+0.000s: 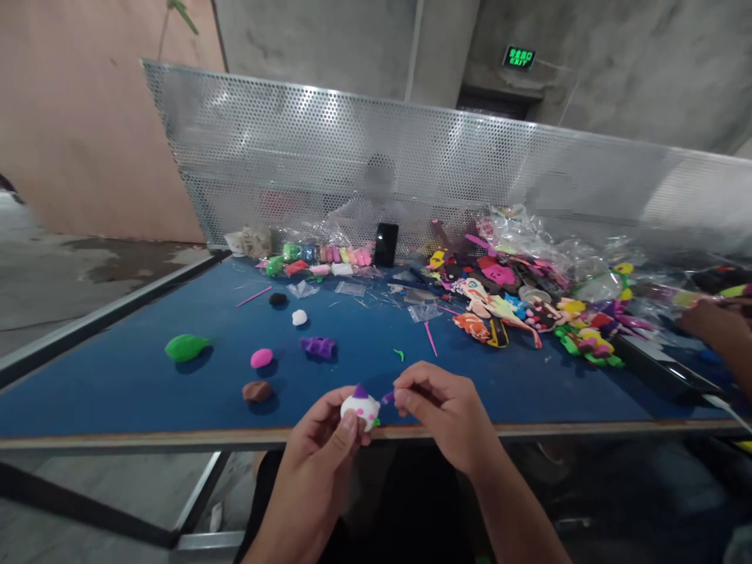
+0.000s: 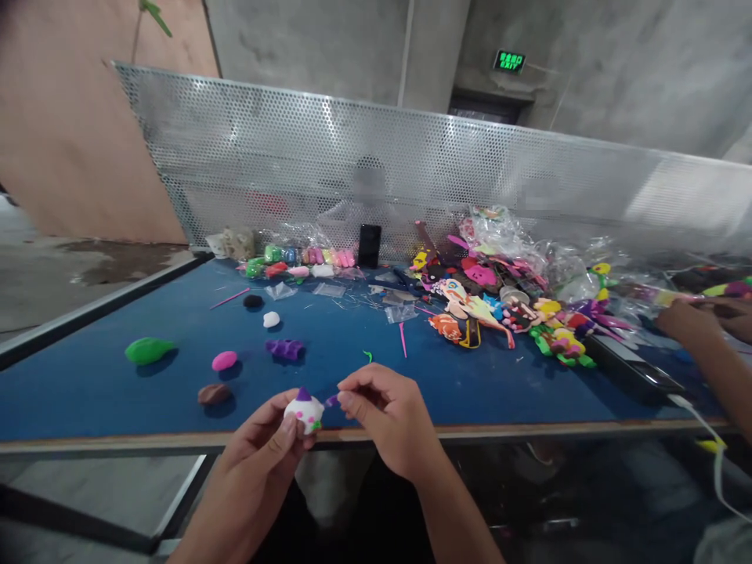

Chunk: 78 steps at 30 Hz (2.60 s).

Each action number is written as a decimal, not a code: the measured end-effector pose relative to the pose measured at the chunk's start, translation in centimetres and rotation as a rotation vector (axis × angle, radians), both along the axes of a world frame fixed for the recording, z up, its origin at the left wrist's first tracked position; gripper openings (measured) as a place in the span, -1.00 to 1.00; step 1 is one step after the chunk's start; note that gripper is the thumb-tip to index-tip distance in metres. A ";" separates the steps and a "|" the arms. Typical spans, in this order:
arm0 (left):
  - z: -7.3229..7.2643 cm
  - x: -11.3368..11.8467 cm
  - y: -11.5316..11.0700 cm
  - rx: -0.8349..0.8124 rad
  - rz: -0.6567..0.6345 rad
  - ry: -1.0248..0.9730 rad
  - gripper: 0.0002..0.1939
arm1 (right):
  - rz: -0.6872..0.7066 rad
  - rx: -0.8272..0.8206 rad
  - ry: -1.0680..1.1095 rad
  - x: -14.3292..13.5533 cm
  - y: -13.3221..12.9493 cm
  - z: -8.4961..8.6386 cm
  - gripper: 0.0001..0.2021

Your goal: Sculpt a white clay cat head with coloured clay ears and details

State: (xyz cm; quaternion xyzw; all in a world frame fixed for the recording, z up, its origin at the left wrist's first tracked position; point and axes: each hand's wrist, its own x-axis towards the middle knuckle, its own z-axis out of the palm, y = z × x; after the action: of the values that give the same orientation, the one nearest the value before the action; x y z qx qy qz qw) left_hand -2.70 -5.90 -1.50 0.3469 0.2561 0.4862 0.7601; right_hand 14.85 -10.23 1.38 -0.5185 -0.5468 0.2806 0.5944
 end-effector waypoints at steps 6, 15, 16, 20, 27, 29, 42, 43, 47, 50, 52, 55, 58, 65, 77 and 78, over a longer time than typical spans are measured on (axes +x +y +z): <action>-0.1 0.4 0.3 -0.036 0.004 -0.029 -0.70 | -0.187 0.087 0.197 1.5 -0.5 -0.7 -0.86; -0.1 1.1 -0.4 -0.115 -0.011 -0.034 -0.69 | 0.035 -0.071 0.583 0.1 3.2 0.0 -0.77; -0.3 0.9 -0.5 -0.130 -0.014 -0.031 -0.68 | 0.077 -0.107 0.633 0.0 3.7 0.1 -0.75; -0.8 0.4 -0.9 -0.153 -0.018 -0.008 -0.65 | 0.130 -0.165 0.617 -0.2 4.6 0.1 -0.72; -1.0 0.2 -0.8 -0.139 0.024 0.002 -0.67 | -0.005 -0.153 0.251 0.2 5.2 -1.4 -0.85; -0.9 0.4 -0.6 -0.143 0.031 0.009 -0.66 | -0.023 -0.144 0.167 0.2 5.1 -1.6 -0.88; -1.0 0.8 -0.3 0.087 0.015 0.251 -0.75 | 0.002 -0.072 -0.348 0.7 2.7 -1.3 -0.76; -1.1 0.9 -0.3 0.105 0.009 0.260 -0.74 | 0.049 -0.081 -0.310 0.5 2.3 -1.3 -0.75; -1.5 0.8 -0.1 0.152 -0.028 0.280 -0.71 | 0.113 -0.081 -0.200 -0.3 1.2 -1.2 -0.81; -1.7 0.7 -0.1 0.187 -0.026 0.302 -0.75 | 0.097 -0.051 -0.220 -0.7 0.8 -1.0 -0.83; -1.7 0.6 0.0 0.208 -0.016 0.316 -0.77 | 0.111 -0.048 -0.257 -0.8 0.7 -0.9 -0.85; -1.6 0.5 0.0 0.231 -0.018 0.332 -0.79 | 0.101 -0.035 -0.318 -0.9 0.8 -0.6 -0.89; -1.3 0.5 0.0 0.236 -0.010 0.340 -0.79 | 0.081 0.004 -0.361 -0.9 1.2 -0.5 -0.87; -0.7 0.5 -0.4 0.177 0.043 0.328 -0.77 | -0.181 0.003 -0.240 0.8 2.5 -0.5 -0.81; -1.1 0.6 -0.2 0.178 0.050 0.319 -0.75 | 0.149 -0.130 -0.064 -0.5 1.0 -1.2 -0.79; -1.1 0.7 -0.2 0.183 0.052 0.320 -0.75 | 0.156 -0.132 -0.059 -0.8 1.0 -1.2 -0.81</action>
State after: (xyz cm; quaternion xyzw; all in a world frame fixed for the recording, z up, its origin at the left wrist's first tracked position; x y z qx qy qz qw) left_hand -2.00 -6.09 -2.56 0.4807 0.3375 0.4654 0.6621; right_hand 14.07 -9.25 0.19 -0.5204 -0.5831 0.3463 0.5189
